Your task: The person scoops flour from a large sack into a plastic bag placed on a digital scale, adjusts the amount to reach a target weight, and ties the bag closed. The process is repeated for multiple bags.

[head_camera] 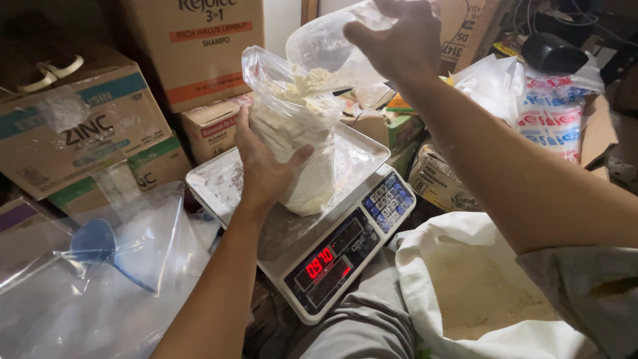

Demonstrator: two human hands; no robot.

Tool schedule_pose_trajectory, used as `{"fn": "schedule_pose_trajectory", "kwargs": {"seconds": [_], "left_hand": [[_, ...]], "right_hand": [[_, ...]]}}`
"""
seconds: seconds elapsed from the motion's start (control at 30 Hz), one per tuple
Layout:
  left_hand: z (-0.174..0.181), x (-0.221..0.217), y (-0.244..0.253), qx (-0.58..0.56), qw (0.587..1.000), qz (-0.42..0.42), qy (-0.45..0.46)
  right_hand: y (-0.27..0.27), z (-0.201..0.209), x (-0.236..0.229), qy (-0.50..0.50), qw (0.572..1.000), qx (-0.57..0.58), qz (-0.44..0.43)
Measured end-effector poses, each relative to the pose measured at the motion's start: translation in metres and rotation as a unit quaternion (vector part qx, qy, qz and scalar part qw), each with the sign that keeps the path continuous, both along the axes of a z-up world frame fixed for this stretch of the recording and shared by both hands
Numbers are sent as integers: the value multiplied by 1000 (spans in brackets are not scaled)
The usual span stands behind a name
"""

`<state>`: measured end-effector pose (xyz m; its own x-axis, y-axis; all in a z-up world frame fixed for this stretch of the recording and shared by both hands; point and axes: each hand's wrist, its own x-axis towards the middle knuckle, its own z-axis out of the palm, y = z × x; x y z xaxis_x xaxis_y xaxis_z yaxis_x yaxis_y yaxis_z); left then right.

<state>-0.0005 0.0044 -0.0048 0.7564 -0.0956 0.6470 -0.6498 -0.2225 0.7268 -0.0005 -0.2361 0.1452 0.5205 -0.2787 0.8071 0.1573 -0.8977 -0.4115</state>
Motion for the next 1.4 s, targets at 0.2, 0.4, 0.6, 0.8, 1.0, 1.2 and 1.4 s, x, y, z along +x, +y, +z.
{"fn": "schedule_pose_trajectory", "kwargs": {"seconds": [0.2, 0.4, 0.6, 0.8, 1.0, 1.2, 1.4], "left_hand": [[-4, 4, 5, -3, 1000, -11, 29], [-9, 5, 7, 4, 999, 0, 41], [-11, 7, 8, 2, 999, 4, 37], [-9, 6, -1, -17, 999, -31, -18], [-7, 9, -11, 66, 995, 32, -63], [-2, 14, -17, 136, 989, 43, -41], [4, 9, -16, 131, 991, 24, 18]], "right_hand": [[-2, -4, -10, 74, 978, 192, 34], [4, -11, -29, 147, 928, 340, 33], [-2, -18, -30, 151, 905, 397, 15], [-3, -25, -26, 62, 995, 75, 4], [26, -24, -31, 110, 993, 15, -29], [37, -31, -34, 105, 980, 151, 81], [45, -26, -38, 174, 893, 413, 28]]}}
